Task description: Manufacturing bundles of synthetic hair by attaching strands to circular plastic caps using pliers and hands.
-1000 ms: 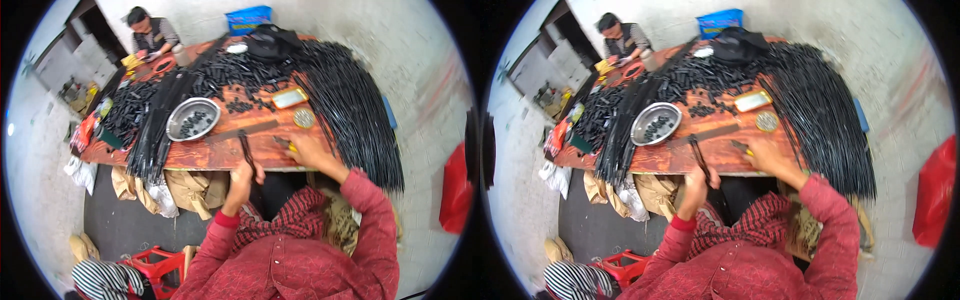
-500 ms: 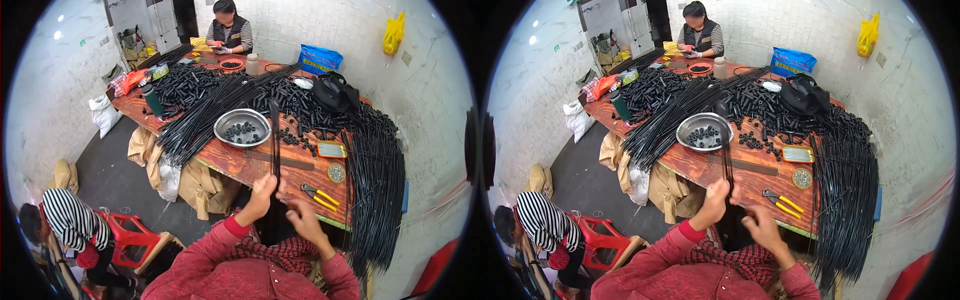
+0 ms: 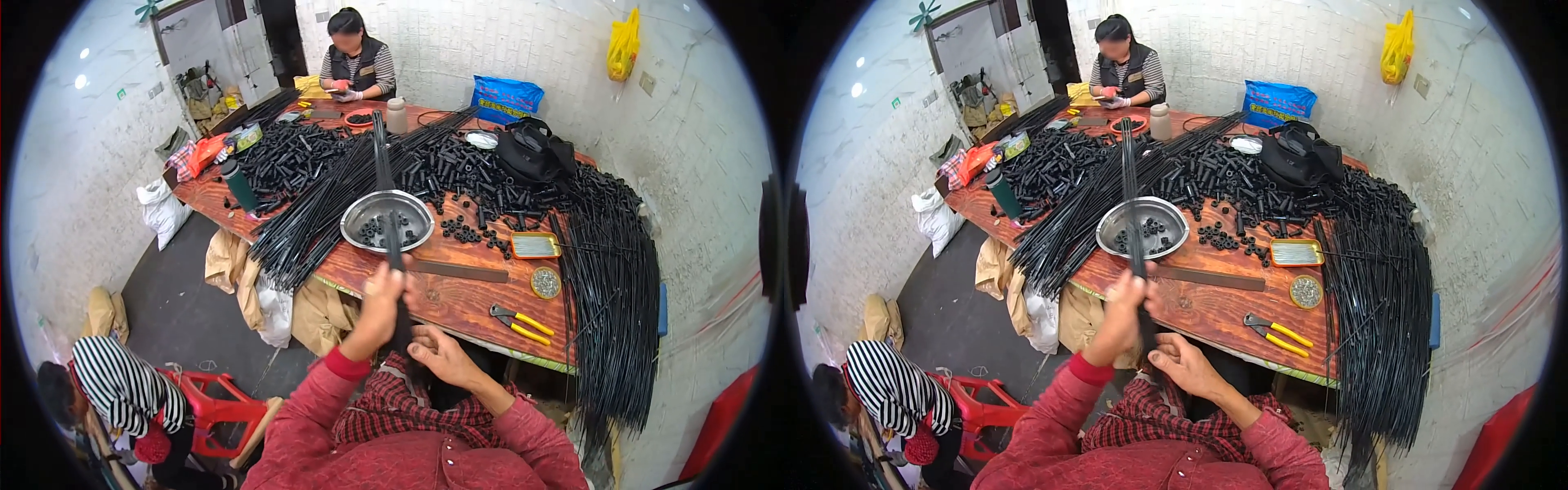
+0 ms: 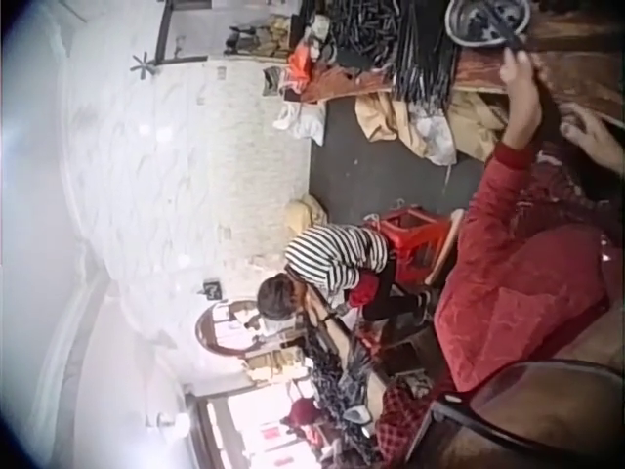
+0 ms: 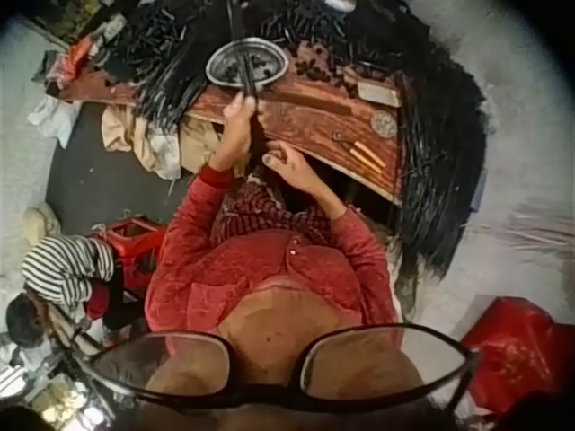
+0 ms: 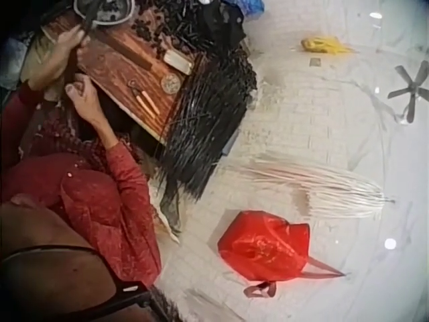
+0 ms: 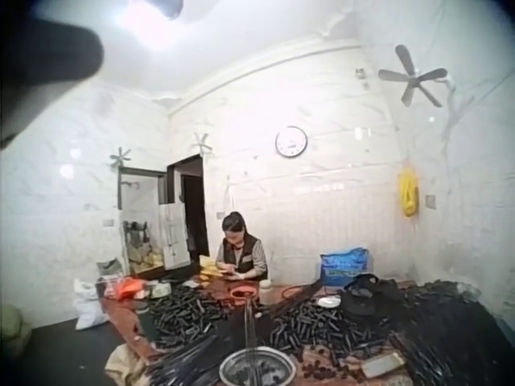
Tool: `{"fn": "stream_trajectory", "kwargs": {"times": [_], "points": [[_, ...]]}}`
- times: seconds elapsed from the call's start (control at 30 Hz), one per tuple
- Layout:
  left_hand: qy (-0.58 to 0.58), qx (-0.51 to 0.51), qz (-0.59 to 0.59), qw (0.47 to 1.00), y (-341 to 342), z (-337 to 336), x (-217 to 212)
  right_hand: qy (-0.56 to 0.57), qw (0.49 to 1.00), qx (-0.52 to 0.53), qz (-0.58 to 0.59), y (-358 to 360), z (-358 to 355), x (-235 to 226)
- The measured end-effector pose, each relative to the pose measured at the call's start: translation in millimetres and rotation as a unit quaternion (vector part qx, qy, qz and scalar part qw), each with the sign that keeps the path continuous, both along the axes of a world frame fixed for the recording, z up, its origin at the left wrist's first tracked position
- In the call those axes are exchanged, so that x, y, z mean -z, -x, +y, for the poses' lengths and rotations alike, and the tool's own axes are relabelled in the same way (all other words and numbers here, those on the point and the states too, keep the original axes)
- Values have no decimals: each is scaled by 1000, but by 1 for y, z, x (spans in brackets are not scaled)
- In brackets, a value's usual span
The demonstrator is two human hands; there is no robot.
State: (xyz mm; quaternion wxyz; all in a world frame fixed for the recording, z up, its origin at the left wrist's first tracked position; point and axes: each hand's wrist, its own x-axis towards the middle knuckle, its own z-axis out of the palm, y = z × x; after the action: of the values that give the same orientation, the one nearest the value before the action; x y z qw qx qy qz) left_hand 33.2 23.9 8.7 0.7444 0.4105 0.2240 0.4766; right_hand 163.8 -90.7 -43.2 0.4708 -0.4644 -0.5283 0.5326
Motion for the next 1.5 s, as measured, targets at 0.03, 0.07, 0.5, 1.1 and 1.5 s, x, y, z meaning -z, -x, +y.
{"fn": "stream_trajectory", "kwargs": {"times": [0.03, 0.07, 0.5, 1.1, 1.5], "points": [[11, -13, 18, 1000, 11, 16, -9, 5, 1000, -10, 6, -4, -1, 0], [-16, -42, 86, 995, 26, 34, -14, 10, 1000, -24, 13, -9, -3, 0], [-467, -300, 694, 458, 127, 280, 5, 129, 977, 171, 17, -65, -67, 39], [-513, -176, 438, 716, 80, 245, 4, 44, 619, 588, -519, -253, -179, -23], [-358, 207, 317, 854, -85, -27, 57, 97, 510, 589, -619, -375, -188, 5]]}}
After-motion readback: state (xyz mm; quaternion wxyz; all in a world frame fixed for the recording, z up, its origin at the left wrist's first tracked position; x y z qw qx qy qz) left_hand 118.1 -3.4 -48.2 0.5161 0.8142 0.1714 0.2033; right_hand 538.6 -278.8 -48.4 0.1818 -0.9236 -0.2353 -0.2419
